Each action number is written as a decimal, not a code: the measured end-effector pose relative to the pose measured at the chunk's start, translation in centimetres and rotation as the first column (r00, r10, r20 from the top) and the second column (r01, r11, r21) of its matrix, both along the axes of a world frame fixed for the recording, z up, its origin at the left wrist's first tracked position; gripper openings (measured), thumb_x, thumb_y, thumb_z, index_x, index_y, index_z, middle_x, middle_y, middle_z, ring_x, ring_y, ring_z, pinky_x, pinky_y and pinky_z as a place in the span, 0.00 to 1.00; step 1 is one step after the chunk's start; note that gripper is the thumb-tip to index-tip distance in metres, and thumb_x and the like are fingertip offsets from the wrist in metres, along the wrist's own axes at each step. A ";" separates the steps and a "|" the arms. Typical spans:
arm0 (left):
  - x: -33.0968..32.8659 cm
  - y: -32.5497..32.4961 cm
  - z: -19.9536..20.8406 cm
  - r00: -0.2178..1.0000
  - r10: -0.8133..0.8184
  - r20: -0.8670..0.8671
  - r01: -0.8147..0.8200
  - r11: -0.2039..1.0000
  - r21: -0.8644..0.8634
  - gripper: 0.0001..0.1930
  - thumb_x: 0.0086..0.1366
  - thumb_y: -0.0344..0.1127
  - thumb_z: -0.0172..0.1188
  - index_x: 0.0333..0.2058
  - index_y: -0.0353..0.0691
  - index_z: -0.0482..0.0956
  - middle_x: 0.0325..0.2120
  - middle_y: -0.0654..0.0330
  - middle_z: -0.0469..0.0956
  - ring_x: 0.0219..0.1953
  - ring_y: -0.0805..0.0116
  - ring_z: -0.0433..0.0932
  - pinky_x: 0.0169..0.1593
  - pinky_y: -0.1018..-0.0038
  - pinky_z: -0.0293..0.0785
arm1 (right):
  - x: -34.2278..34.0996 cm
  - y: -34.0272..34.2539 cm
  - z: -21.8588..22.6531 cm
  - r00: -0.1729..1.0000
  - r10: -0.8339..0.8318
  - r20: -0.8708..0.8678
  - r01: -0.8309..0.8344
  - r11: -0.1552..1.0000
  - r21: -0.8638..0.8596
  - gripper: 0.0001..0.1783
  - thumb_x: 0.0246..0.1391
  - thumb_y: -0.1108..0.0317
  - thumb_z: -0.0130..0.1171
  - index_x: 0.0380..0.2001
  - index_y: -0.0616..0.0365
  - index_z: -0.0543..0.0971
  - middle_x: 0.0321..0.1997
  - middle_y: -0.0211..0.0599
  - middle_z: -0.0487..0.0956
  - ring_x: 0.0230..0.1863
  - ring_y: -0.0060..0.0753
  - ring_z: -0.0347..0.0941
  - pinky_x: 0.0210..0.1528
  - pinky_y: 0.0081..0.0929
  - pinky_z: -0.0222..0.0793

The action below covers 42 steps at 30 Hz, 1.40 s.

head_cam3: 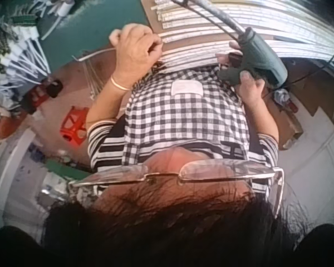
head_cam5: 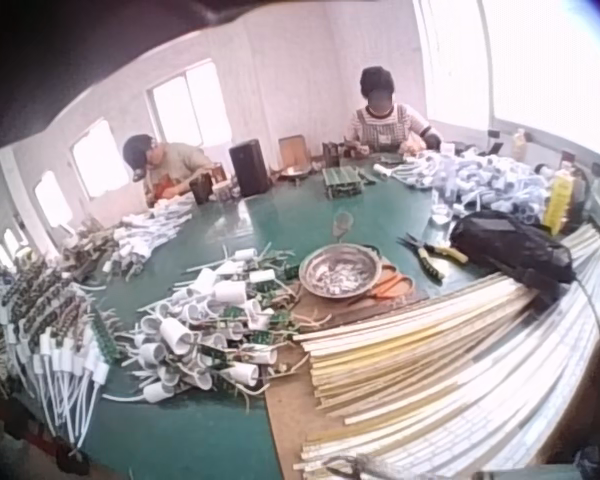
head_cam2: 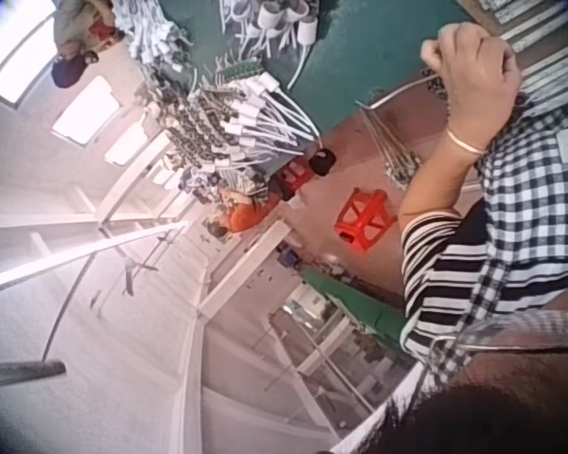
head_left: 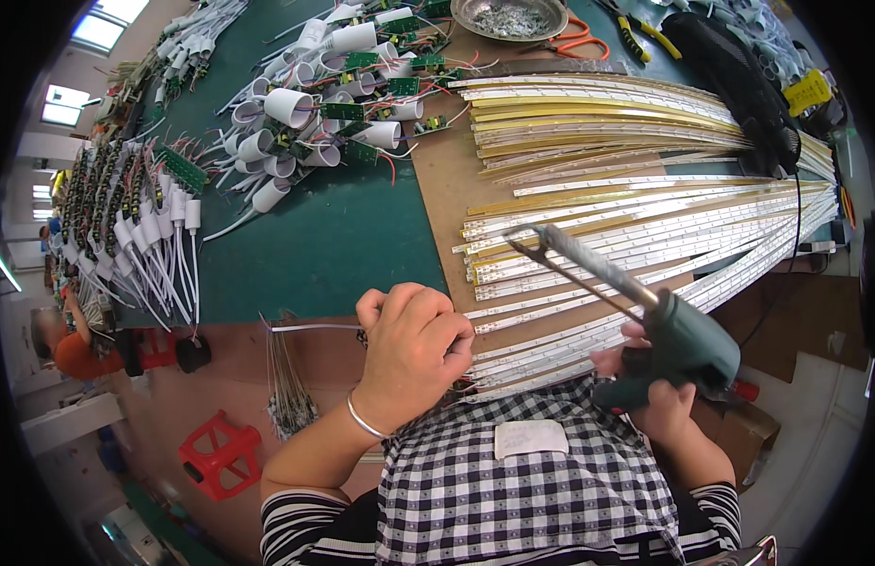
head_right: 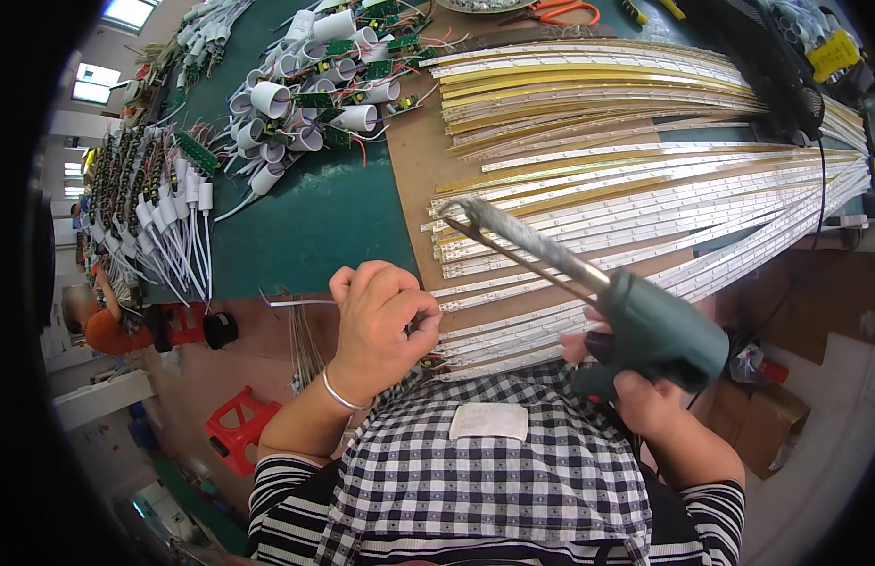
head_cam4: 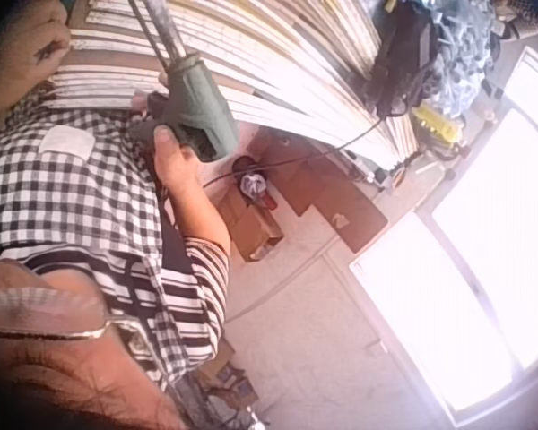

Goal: The person aligns wires to LED strips by hand and solders the electrical connections using a soldering gun.

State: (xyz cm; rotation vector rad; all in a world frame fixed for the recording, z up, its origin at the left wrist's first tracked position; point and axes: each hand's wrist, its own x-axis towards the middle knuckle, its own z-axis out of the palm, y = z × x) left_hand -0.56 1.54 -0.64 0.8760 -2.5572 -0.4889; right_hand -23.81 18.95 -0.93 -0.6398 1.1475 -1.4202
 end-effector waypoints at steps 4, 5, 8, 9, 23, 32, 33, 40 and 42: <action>0.2 0.1 0.0 1.000 0.018 0.010 -0.018 1.000 -0.004 0.09 0.39 0.28 0.65 0.22 0.47 0.76 0.29 0.67 0.70 0.38 0.65 0.69 0.46 0.63 0.53 | 2.4 -5.1 1.0 0.957 0.011 0.290 -0.002 1.000 -0.031 0.44 0.49 0.52 0.61 0.64 0.57 0.54 0.64 0.42 0.61 0.57 0.45 0.67 0.62 0.57 0.61; 0.1 0.1 0.0 1.000 0.016 0.009 -0.016 1.000 -0.004 0.09 0.39 0.28 0.65 0.22 0.47 0.76 0.29 0.67 0.70 0.38 0.65 0.69 0.46 0.63 0.53 | 2.9 -5.8 1.0 0.957 0.008 0.289 0.001 1.000 -0.031 0.44 0.49 0.52 0.61 0.64 0.57 0.54 0.64 0.42 0.61 0.57 0.45 0.67 0.62 0.57 0.61; 0.1 0.2 0.1 1.000 0.019 0.013 -0.019 1.000 -0.006 0.09 0.39 0.28 0.65 0.22 0.47 0.76 0.29 0.67 0.70 0.39 0.65 0.69 0.45 0.63 0.53 | 3.8 -7.0 -0.2 0.929 0.053 0.367 -0.028 0.997 -0.075 0.43 0.49 0.56 0.62 0.64 0.54 0.55 0.63 0.41 0.63 0.64 0.44 0.59 0.64 0.58 0.57; 0.1 0.2 0.2 1.000 0.022 0.020 -0.022 1.000 -0.005 0.09 0.39 0.28 0.66 0.22 0.47 0.76 0.29 0.67 0.70 0.38 0.65 0.69 0.45 0.63 0.53 | 3.8 -7.3 -0.5 0.929 0.054 0.367 -0.029 0.997 -0.074 0.43 0.49 0.56 0.62 0.64 0.54 0.55 0.63 0.41 0.63 0.64 0.44 0.59 0.64 0.58 0.57; 0.1 0.4 0.2 0.999 0.042 0.016 -0.042 0.999 0.005 0.09 0.39 0.28 0.66 0.22 0.47 0.77 0.28 0.67 0.71 0.37 0.65 0.69 0.45 0.64 0.53 | 4.1 -8.8 -1.1 0.938 -0.003 0.346 0.044 0.993 -0.109 0.41 0.51 0.57 0.63 0.63 0.55 0.55 0.63 0.39 0.62 0.65 0.50 0.58 0.65 0.57 0.56; 1.0 0.8 0.4 0.991 0.130 0.013 -0.131 0.986 0.101 0.10 0.43 0.34 0.69 0.24 0.46 0.76 0.29 0.66 0.71 0.38 0.64 0.69 0.46 0.64 0.52 | 4.0 -8.6 -1.4 0.939 0.037 0.342 0.020 0.987 -0.162 0.37 0.56 0.58 0.59 0.63 0.58 0.56 0.62 0.47 0.64 0.66 0.43 0.57 0.68 0.49 0.52; 1.4 0.9 0.4 0.989 0.138 0.052 -0.141 0.989 0.055 0.10 0.43 0.35 0.69 0.25 0.46 0.77 0.29 0.65 0.70 0.38 0.64 0.68 0.46 0.64 0.52 | 4.0 -8.6 -1.4 0.939 0.037 0.342 0.019 0.987 -0.157 0.37 0.56 0.58 0.59 0.63 0.58 0.56 0.62 0.47 0.64 0.66 0.43 0.57 0.68 0.49 0.52; 1.6 1.6 0.1 0.981 0.176 0.082 -0.165 0.978 -0.125 0.11 0.44 0.37 0.68 0.29 0.47 0.79 0.31 0.65 0.69 0.39 0.63 0.67 0.45 0.65 0.51 | 3.9 -8.6 -1.4 0.941 0.049 0.334 0.007 0.987 -0.163 0.37 0.56 0.58 0.59 0.63 0.58 0.56 0.62 0.47 0.65 0.66 0.43 0.57 0.68 0.49 0.52; 1.3 1.6 0.1 0.980 0.191 0.060 -0.185 0.978 -0.091 0.11 0.44 0.36 0.68 0.29 0.47 0.79 0.31 0.65 0.69 0.39 0.64 0.67 0.45 0.65 0.51 | 4.0 -8.6 -1.4 0.941 0.052 0.333 0.004 0.986 -0.165 0.37 0.56 0.57 0.58 0.62 0.58 0.56 0.62 0.47 0.65 0.66 0.42 0.57 0.68 0.48 0.52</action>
